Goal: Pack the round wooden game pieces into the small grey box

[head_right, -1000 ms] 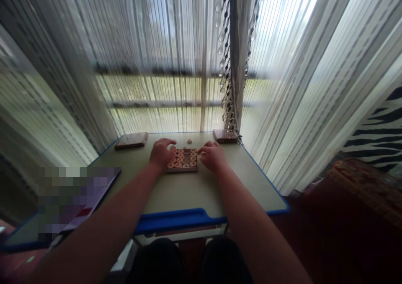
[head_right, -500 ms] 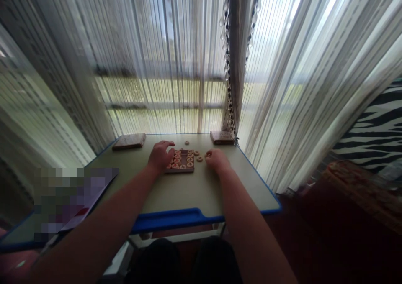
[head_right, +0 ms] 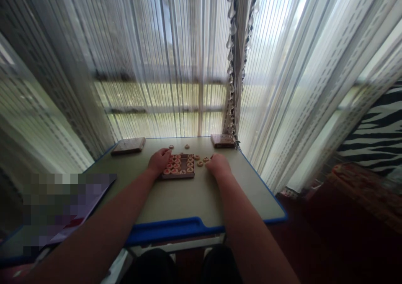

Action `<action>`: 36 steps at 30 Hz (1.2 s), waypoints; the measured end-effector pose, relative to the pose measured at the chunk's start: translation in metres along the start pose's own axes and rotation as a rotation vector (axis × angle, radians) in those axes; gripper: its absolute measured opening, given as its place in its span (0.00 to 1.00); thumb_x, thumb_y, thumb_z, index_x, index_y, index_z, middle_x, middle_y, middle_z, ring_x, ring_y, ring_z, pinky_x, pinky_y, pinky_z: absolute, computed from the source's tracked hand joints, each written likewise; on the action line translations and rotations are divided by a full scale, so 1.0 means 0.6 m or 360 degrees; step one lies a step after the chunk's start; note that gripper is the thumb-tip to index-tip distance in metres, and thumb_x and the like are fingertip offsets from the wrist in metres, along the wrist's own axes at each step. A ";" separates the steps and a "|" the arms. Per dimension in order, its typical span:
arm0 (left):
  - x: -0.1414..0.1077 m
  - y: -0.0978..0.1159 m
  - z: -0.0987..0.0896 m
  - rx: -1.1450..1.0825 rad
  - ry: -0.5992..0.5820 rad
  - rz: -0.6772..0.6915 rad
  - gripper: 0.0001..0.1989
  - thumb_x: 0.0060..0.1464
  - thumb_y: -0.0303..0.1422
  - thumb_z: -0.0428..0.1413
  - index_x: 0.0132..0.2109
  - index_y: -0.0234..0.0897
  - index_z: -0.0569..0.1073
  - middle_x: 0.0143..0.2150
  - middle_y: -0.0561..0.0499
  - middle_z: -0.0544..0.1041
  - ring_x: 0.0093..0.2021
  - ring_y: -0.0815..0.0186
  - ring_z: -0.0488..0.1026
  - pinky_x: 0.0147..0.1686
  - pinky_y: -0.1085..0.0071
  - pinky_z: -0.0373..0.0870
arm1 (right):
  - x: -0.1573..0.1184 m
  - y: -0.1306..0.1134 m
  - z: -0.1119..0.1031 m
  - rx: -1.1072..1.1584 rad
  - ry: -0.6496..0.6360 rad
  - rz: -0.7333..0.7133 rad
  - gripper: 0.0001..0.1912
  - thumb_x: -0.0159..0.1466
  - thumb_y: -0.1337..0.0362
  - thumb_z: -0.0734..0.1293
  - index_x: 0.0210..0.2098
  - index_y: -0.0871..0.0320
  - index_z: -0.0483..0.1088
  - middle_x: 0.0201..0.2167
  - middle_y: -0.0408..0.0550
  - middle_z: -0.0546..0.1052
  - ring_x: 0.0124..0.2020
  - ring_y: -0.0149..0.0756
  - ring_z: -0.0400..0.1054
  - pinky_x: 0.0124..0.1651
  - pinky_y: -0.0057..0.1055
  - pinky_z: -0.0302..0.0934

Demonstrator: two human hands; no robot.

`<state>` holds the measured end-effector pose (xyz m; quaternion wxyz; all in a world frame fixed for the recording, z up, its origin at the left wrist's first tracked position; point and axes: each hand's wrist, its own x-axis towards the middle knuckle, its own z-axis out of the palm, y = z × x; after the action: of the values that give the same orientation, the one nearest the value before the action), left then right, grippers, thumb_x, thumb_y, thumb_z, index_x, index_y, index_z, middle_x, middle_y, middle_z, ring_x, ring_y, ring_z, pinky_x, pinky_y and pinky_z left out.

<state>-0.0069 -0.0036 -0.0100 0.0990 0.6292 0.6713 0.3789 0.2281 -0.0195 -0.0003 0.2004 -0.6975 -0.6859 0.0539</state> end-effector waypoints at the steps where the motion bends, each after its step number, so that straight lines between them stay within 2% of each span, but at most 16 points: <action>1: 0.000 -0.001 0.001 -0.0030 -0.0005 -0.0010 0.18 0.52 0.41 0.44 0.41 0.39 0.72 0.38 0.47 0.76 0.38 0.62 0.72 0.36 0.70 0.65 | -0.001 -0.002 -0.001 0.0000 -0.0004 0.0012 0.15 0.50 0.63 0.63 0.36 0.63 0.72 0.36 0.56 0.75 0.39 0.42 0.68 0.39 0.30 0.58; 6: 0.000 0.003 0.001 -0.0077 -0.0016 -0.0028 0.18 0.52 0.42 0.44 0.42 0.38 0.72 0.38 0.47 0.76 0.38 0.63 0.72 0.36 0.71 0.65 | -0.001 -0.007 -0.006 0.0046 -0.0061 0.0049 0.15 0.51 0.65 0.62 0.37 0.63 0.72 0.35 0.55 0.76 0.37 0.40 0.69 0.35 0.27 0.58; 11: -0.007 0.012 -0.004 -0.0089 0.0110 0.0035 0.17 0.53 0.41 0.43 0.39 0.37 0.72 0.37 0.47 0.76 0.37 0.64 0.72 0.37 0.71 0.65 | 0.007 -0.007 -0.013 0.0048 -0.0027 0.0172 0.15 0.56 0.69 0.56 0.32 0.66 0.74 0.37 0.61 0.75 0.40 0.42 0.68 0.37 0.29 0.57; 17: -0.014 0.020 -0.005 -0.0047 0.0330 0.0367 0.18 0.54 0.39 0.42 0.36 0.36 0.73 0.38 0.46 0.75 0.41 0.64 0.70 0.42 0.71 0.63 | -0.002 -0.014 -0.012 0.0103 -0.0095 0.0145 0.17 0.55 0.56 0.60 0.29 0.62 0.74 0.30 0.56 0.76 0.34 0.43 0.69 0.32 0.30 0.57; 21: -0.012 0.019 -0.004 -0.0111 0.0397 0.0314 0.22 0.56 0.41 0.37 0.35 0.36 0.73 0.36 0.47 0.75 0.39 0.64 0.70 0.41 0.70 0.63 | 0.000 -0.010 -0.003 0.0169 0.0050 0.0196 0.17 0.56 0.59 0.59 0.38 0.63 0.71 0.33 0.56 0.75 0.37 0.41 0.68 0.35 0.29 0.58; 23: -0.010 0.016 -0.004 -0.0154 0.0401 0.0218 0.24 0.56 0.42 0.36 0.35 0.36 0.73 0.36 0.47 0.76 0.38 0.64 0.71 0.40 0.70 0.64 | 0.001 -0.008 0.002 0.0169 0.0132 0.0105 0.19 0.57 0.61 0.58 0.44 0.62 0.68 0.36 0.54 0.74 0.39 0.38 0.67 0.39 0.29 0.57; 25: -0.008 0.013 -0.005 -0.0193 0.0393 0.0129 0.25 0.56 0.44 0.35 0.36 0.36 0.73 0.36 0.47 0.76 0.38 0.63 0.71 0.39 0.70 0.64 | 0.002 -0.007 0.008 0.0118 0.0152 -0.0067 0.19 0.56 0.60 0.59 0.45 0.59 0.68 0.37 0.52 0.73 0.39 0.37 0.66 0.43 0.29 0.56; 27: -0.006 0.010 -0.005 -0.0203 0.0384 0.0044 0.25 0.56 0.44 0.35 0.36 0.37 0.73 0.36 0.47 0.76 0.39 0.63 0.71 0.40 0.69 0.64 | 0.003 -0.006 0.014 0.0054 0.0143 -0.0194 0.17 0.56 0.59 0.60 0.42 0.57 0.71 0.36 0.51 0.73 0.39 0.36 0.65 0.45 0.29 0.54; 30: 0.000 0.002 -0.002 -0.0191 0.0306 -0.0117 0.27 0.56 0.46 0.34 0.37 0.36 0.73 0.38 0.45 0.76 0.41 0.60 0.70 0.41 0.67 0.63 | 0.004 -0.006 0.023 0.0030 0.0136 -0.0231 0.15 0.56 0.61 0.60 0.39 0.56 0.72 0.35 0.50 0.73 0.39 0.36 0.65 0.46 0.29 0.53; 32: 0.005 -0.004 0.003 -0.0233 0.0174 -0.0185 0.29 0.55 0.48 0.32 0.39 0.35 0.73 0.40 0.44 0.75 0.43 0.59 0.69 0.43 0.65 0.62 | 0.006 -0.005 0.029 0.0041 0.0153 -0.0254 0.14 0.57 0.61 0.60 0.40 0.55 0.72 0.35 0.49 0.73 0.39 0.36 0.64 0.46 0.29 0.53; 36: 0.011 -0.014 0.014 -0.0425 -0.0012 -0.0148 0.33 0.54 0.52 0.30 0.47 0.37 0.69 0.46 0.45 0.73 0.45 0.60 0.69 0.44 0.65 0.63 | 0.012 -0.003 0.034 0.0066 0.0150 -0.0291 0.14 0.57 0.60 0.60 0.40 0.55 0.72 0.35 0.49 0.74 0.39 0.36 0.64 0.46 0.29 0.53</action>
<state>-0.0093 0.0065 -0.0189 0.2017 0.5801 0.6428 0.4577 0.2194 -0.0085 -0.0170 0.2509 -0.6296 -0.7351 0.0165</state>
